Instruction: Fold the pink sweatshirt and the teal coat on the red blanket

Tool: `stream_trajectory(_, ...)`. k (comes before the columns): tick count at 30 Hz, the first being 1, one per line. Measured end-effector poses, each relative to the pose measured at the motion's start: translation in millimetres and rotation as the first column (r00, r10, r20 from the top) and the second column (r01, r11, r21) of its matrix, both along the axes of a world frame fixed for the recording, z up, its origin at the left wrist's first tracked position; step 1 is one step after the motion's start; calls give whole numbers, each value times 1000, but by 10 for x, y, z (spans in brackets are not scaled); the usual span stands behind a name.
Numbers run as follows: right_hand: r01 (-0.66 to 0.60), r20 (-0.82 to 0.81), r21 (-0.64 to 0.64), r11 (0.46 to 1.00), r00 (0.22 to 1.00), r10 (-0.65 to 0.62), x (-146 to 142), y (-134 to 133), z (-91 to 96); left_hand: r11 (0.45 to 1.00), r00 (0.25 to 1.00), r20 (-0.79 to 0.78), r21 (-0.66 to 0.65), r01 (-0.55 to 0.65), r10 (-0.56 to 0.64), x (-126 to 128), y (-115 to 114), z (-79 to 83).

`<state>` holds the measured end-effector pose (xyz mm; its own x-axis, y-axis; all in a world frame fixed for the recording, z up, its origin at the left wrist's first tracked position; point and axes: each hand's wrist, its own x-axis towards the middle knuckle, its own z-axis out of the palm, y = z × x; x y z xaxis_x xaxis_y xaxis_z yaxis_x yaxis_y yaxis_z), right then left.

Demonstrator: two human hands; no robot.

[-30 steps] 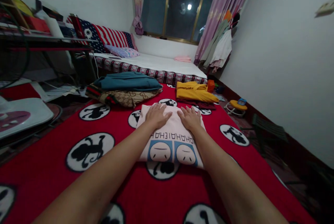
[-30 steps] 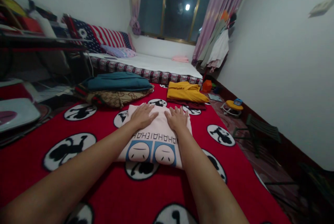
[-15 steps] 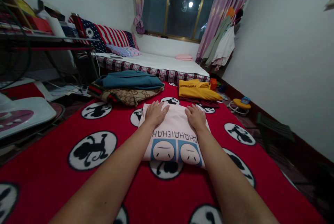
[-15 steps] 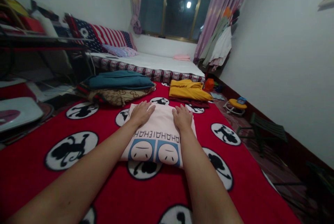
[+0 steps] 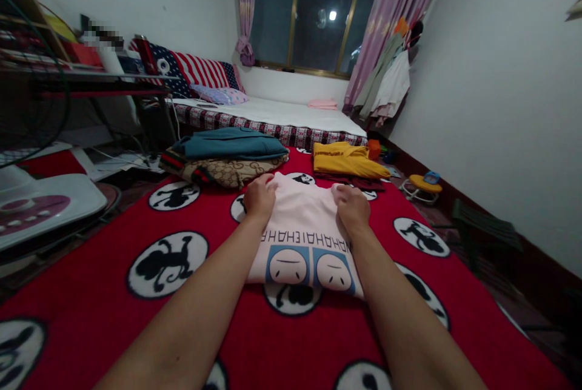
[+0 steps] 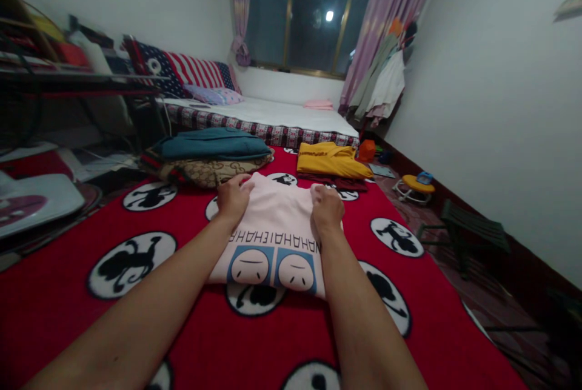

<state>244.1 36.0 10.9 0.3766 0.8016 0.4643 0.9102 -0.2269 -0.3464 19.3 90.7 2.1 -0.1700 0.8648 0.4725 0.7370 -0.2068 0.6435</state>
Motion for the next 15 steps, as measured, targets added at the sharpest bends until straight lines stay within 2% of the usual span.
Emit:
stream_trajectory(2, -78, -16, 173, 982, 996, 82, 13, 30, 13, 989, 999, 47, 145, 3, -10, -17, 18, 35)
stream_trajectory(4, -97, -16, 272, 957, 994, 105, 60, 66, -17, 984, 999, 41, 175, -19, 12, -53, 30, 42)
stream_trajectory(5, -94, -27, 243, 966, 994, 104, 91, 81, -43, 992, 1000, 8, 121, -24, 23, -75, 32, 35)
stream_trajectory(8, -47, -57, -13, 999, 997, 46, 161, 100, -102, 992, 986, -169, -123, -33, 12, -128, 15, 9)
stream_trajectory(9, -23, -36, -54, 998, 999, 22, 155, 98, -97, 989, 973, -231, -139, -46, 12, -128, 1, 15)
stream_trajectory(10, -5, -1, -44, 999, 1000, 5, 127, 93, -77, 993, 959, -281, -107, -54, 22, -115, -17, 31)
stream_trajectory(12, -24, 74, 64, 998, 997, 19, 2, 82, -7, 1000, 945, -327, 24, -20, 26, -40, -62, 91)
stream_trajectory(13, -76, 101, 105, 992, 993, 65, -87, 79, 30, 997, 945, -327, 70, 35, -10, 20, -86, 126)
stream_trajectory(15, -229, 125, 93, 969, 968, 217, -273, 81, 71, 972, 924, -331, 66, 227, -193, 160, -131, 171)
